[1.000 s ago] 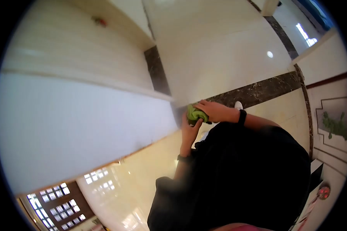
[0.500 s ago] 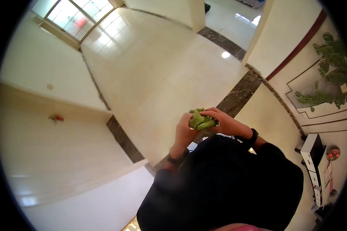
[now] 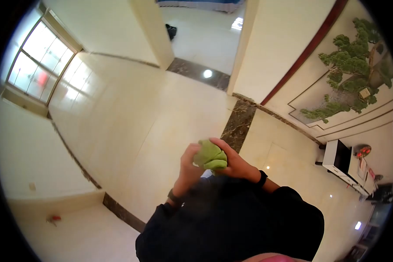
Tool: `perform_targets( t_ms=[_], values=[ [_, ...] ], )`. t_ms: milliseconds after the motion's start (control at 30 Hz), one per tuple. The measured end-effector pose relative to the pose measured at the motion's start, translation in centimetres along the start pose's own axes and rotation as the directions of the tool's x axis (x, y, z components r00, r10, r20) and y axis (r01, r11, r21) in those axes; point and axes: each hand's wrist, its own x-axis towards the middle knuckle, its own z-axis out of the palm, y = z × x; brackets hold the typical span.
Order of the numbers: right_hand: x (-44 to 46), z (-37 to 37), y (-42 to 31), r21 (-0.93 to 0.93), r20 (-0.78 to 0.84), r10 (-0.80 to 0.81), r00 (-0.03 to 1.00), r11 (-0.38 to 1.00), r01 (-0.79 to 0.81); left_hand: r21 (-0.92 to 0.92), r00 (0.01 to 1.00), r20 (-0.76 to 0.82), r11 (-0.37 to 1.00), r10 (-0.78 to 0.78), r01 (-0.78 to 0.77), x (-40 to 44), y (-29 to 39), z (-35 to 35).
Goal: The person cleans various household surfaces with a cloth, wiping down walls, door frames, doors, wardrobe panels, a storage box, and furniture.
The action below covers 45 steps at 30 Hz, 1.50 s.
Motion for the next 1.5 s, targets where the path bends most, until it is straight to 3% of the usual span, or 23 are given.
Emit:
perform_targets(
  t_ms=[67,167,233,333,433,533,667,767,900,933,1067,1233,1333,1400,1467,1500],
  values=[
    [2.7,-4.0,0.1,0.092,-0.028,0.124,0.992,0.988,-0.121,-0.117,0.997,0.08,0.993,0.022,-0.013,5.9,-1.8,1.9],
    [4.7,-10.2,2.3,-0.044,-0.279,0.067,0.958,0.996,-0.082,-0.209,0.967,0.252,0.978,0.035,0.019,14.4,-3.1,6.8],
    [5.0,-14.6,4.4,-0.133,-0.436,-0.033,0.899,0.991,-0.028,-0.114,0.899,0.434,0.993,0.053,-0.004,19.5,-2.3,10.1],
    [4.4,-21.8,6.9,-0.28,-0.599,-0.101,0.795,0.956,-0.089,-0.068,0.75,0.653,0.994,0.106,-0.081,25.9,-2.7,16.6],
    [4.6,-29.3,8.3,-0.363,-0.714,-0.125,0.688,0.907,-0.212,-0.053,0.662,0.689,0.932,0.295,-0.36,31.5,-3.2,23.1],
    [6.2,-36.8,10.9,-0.433,-0.787,-0.186,0.588,0.846,-0.311,-0.069,0.653,0.715,0.955,0.25,-0.29,37.0,-4.1,28.7],
    [11.2,-46.8,13.0,-0.483,-0.74,-0.236,0.629,0.838,-0.254,0.019,0.732,0.66,0.969,0.173,-0.246,45.1,-5.1,35.3],
    [15.5,-52.5,14.2,-0.592,-0.618,-0.346,0.706,0.795,-0.128,0.145,0.783,0.571,0.908,0.248,-0.393,50.3,-6.9,39.0],
    [21.2,-58.8,16.1,-0.714,-0.477,-0.496,0.726,0.7,0.009,0.222,0.875,0.404,0.899,0.267,-0.377,55.5,-10.1,41.7],
    [22.6,-60.1,16.2,-0.722,-0.434,-0.566,0.701,0.683,0.105,0.247,0.873,0.332,0.86,0.358,-0.447,56.7,-10.4,42.2],
    [26.0,-64.1,15.2,-0.813,-0.319,-0.653,0.687,0.561,0.156,0.239,0.867,0.171,0.834,0.468,-0.497,61.0,-10.7,44.1],
    [25.1,-68.0,13.8,-0.903,-0.318,-0.792,0.522,0.421,0.089,0.217,0.733,0.069,0.707,0.677,-0.674,64.7,-8.0,48.5],
    [22.4,-69.6,13.8,-0.925,-0.304,-0.828,0.47,0.375,0.063,0.195,0.643,0.184,0.614,0.743,-0.765,64.6,-6.5,50.7],
    [20.9,-69.6,15.1,-0.918,-0.367,-0.845,0.39,0.396,-0.007,0.119,0.588,0.274,0.58,0.761,-0.806,64.7,-5.8,52.0],
    [19.7,-68.1,19.0,-0.881,-0.473,-0.85,0.23,0.449,-0.152,0.067,0.556,0.329,0.568,0.764,-0.82,64.2,-6.1,53.1],
    [19.3,-67.8,20.7,-0.883,-0.468,-0.854,0.229,0.441,-0.162,0.055,0.552,0.342,0.57,0.76,-0.82,63.8,-6.5,53.5]
  ],
)
